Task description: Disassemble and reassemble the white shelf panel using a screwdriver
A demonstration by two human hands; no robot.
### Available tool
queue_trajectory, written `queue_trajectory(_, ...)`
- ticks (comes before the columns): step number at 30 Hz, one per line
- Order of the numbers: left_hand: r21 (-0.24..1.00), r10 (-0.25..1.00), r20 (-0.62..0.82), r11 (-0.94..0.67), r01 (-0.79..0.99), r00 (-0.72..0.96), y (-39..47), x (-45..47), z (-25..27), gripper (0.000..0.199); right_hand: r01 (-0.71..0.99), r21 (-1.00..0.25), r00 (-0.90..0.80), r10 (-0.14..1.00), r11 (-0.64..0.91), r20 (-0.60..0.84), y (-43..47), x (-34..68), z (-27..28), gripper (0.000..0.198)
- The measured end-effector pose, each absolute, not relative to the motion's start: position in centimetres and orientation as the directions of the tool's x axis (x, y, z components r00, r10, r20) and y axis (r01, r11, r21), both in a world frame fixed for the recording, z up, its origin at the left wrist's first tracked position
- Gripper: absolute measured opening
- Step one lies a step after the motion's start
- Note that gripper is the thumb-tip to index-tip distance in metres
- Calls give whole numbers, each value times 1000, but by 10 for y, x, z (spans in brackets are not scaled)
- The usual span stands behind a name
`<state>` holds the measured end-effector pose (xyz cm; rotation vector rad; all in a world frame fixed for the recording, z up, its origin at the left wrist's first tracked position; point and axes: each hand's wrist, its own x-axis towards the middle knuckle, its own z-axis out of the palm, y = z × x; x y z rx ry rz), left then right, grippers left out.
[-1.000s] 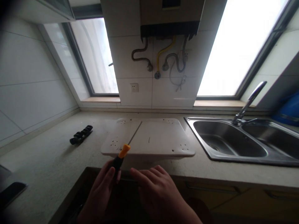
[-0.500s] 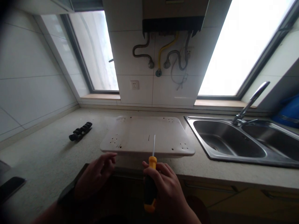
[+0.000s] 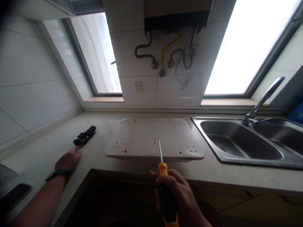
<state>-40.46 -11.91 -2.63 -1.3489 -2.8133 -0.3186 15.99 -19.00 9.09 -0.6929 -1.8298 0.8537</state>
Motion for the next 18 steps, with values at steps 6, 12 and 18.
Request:
queue_trajectory(6,172,759,75,630,758,-647,-101,-413,-24,67,182,-735,-335,744,653,578,-197,158,113,36)
queue_trajectory(12,207,735,82,648,733,-673,-91,-415,-22,69,216,-769,-329,786,602,524,-203,157,109,36)
queue_trajectory(18,258,717,112,648,716,-688,-92,-412,-18,58,141,-820,-345,804,555,484,-193,158,88,31)
